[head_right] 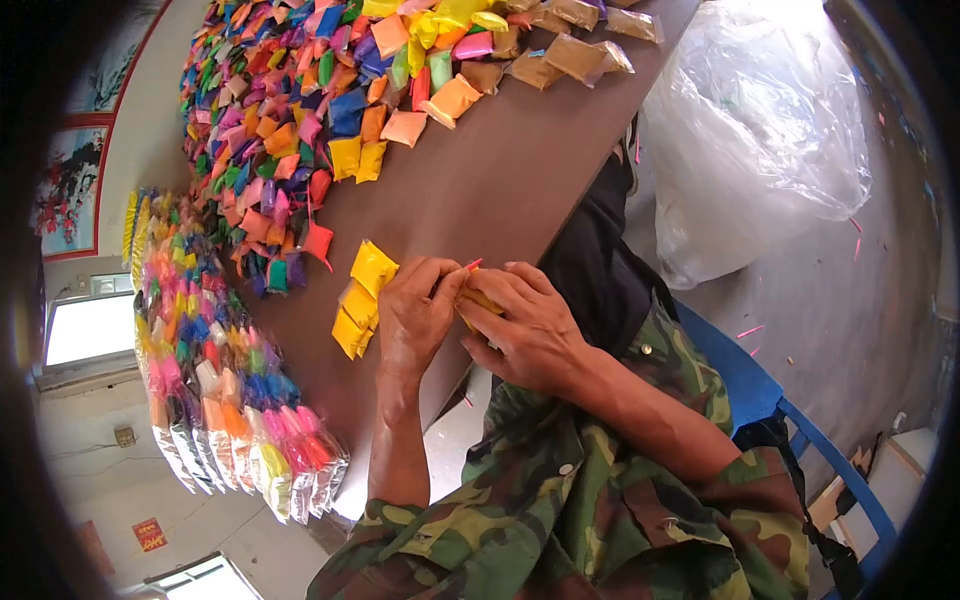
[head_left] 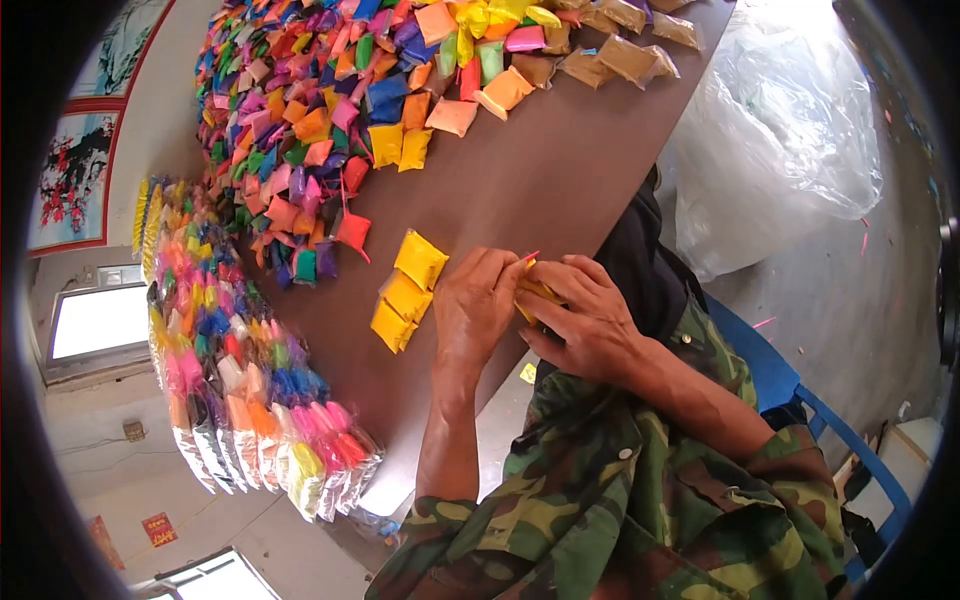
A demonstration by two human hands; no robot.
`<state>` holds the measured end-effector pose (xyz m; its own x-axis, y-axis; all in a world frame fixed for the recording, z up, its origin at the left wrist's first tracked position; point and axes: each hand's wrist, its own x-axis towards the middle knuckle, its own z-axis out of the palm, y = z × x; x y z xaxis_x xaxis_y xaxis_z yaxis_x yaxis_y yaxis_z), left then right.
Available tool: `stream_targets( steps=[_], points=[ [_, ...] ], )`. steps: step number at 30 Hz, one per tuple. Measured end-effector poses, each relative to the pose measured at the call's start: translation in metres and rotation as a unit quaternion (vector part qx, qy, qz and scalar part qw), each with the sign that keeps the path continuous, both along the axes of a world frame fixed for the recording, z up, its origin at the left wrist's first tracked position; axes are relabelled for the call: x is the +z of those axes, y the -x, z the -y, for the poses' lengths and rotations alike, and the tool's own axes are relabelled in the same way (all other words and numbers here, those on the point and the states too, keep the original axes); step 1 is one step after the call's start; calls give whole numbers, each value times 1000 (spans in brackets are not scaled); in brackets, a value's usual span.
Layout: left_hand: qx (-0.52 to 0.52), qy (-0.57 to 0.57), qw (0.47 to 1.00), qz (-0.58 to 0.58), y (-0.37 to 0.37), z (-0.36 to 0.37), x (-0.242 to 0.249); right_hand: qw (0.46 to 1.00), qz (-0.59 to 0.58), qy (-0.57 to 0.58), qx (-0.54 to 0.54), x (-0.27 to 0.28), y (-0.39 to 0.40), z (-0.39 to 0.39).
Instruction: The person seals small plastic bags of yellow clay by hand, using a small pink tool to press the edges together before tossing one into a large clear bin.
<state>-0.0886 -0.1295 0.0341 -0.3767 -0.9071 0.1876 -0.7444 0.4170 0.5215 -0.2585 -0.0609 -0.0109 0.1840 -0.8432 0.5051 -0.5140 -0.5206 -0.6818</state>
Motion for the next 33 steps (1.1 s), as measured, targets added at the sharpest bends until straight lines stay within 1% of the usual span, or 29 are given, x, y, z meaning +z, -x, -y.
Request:
stream_targets(
  steps=[4,7,10,13,16,19,22,25,28,33],
  points=[
    [1,17,1000,23,0,4,-2,1000,-11,5,7,-3,0,1],
    [25,62,996,67,3,16,-5,1000,-10,16,8,-3,0,1],
    [26,31,999,2,1,12,-1,1000,3,28,4,-4,2,2],
    [15,-20,999,-27,1,-7,8,1000,8,25,-5,-6,1,2],
    [6,1,1000,-2,-1,-8,3,1000,4,26,-6,-4,-2,3],
    [21,23,999,18,3,3,-1,1000,-6,29,-3,-2,0,4],
    [34,38,999,9,3,11,-5,999,-14,35,-2,-4,1,3],
    [54,27,997,-43,-9,-4,-5,999,-13,38,-13,-4,-1,3],
    [127,-43,990,-48,-21,-32,5,999,-16,30,-12,1,0,4],
    [124,10,992,-20,-29,-37,-15,999,-28,26,-5,5,-1,6]
  ],
)
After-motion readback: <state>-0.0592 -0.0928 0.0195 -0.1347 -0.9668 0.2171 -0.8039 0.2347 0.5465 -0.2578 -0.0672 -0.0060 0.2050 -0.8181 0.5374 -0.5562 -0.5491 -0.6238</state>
